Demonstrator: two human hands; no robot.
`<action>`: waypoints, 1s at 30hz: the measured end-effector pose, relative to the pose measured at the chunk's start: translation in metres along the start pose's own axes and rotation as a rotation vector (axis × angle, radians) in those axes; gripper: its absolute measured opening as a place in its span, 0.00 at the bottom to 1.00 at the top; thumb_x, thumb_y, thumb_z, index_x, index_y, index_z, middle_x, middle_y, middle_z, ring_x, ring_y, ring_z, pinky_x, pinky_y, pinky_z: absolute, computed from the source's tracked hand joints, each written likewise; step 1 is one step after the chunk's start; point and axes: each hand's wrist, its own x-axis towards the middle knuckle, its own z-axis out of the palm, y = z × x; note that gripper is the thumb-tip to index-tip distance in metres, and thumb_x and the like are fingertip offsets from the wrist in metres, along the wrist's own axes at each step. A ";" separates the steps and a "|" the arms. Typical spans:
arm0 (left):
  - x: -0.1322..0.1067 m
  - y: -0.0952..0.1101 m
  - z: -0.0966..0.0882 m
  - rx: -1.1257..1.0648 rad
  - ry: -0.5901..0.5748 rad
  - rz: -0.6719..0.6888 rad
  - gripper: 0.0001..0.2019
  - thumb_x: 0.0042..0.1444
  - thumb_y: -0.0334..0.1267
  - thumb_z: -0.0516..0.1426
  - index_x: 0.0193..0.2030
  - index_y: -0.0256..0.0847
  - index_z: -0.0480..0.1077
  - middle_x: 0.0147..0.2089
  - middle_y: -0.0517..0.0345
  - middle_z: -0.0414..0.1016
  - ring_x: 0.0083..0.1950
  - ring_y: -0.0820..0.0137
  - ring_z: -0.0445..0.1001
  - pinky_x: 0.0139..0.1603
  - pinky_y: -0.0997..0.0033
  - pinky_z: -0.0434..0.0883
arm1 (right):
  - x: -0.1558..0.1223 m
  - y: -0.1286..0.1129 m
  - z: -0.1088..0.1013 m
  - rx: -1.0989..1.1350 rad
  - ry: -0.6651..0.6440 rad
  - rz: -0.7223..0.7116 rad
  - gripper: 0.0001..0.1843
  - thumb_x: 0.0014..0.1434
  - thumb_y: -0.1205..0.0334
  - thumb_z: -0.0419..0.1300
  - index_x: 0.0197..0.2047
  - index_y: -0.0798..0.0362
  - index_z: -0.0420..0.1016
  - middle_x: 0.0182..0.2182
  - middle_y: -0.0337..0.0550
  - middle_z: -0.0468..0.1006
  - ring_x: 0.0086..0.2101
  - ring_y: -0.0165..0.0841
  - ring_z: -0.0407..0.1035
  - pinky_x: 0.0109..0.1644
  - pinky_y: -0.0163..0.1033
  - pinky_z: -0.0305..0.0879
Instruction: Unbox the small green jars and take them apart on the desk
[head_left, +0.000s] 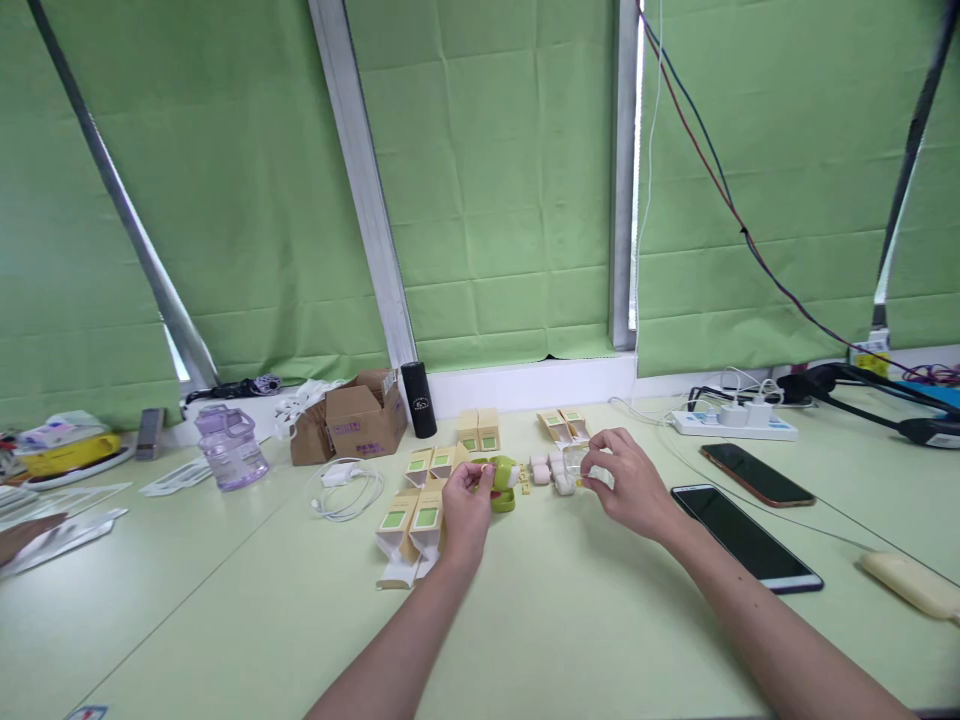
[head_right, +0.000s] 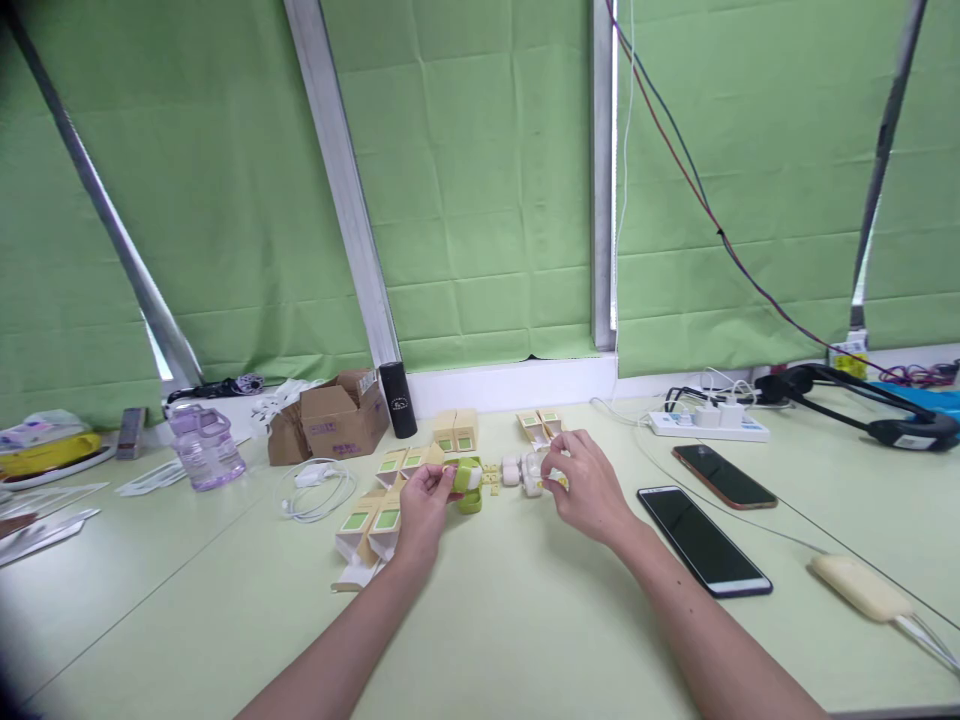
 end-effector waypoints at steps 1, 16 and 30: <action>0.000 0.000 0.000 0.002 -0.004 0.001 0.26 0.46 0.60 0.68 0.33 0.37 0.71 0.33 0.55 0.76 0.36 0.66 0.77 0.33 0.67 0.78 | 0.001 0.004 -0.003 -0.036 -0.020 0.003 0.07 0.55 0.71 0.63 0.34 0.48 0.78 0.41 0.48 0.75 0.47 0.46 0.66 0.49 0.49 0.65; -0.003 0.000 0.000 -0.030 -0.067 -0.049 0.22 0.48 0.55 0.69 0.32 0.37 0.71 0.31 0.56 0.77 0.32 0.68 0.78 0.34 0.67 0.80 | -0.003 0.023 0.000 -0.307 -0.294 0.048 0.10 0.47 0.75 0.63 0.26 0.50 0.78 0.34 0.49 0.79 0.43 0.45 0.68 0.47 0.47 0.58; -0.005 0.004 0.002 -0.053 -0.076 -0.083 0.22 0.46 0.54 0.70 0.31 0.38 0.70 0.31 0.56 0.77 0.32 0.67 0.78 0.32 0.67 0.79 | -0.005 0.026 0.003 -0.401 -0.305 0.095 0.07 0.49 0.71 0.65 0.30 0.50 0.78 0.35 0.51 0.79 0.44 0.47 0.67 0.47 0.48 0.57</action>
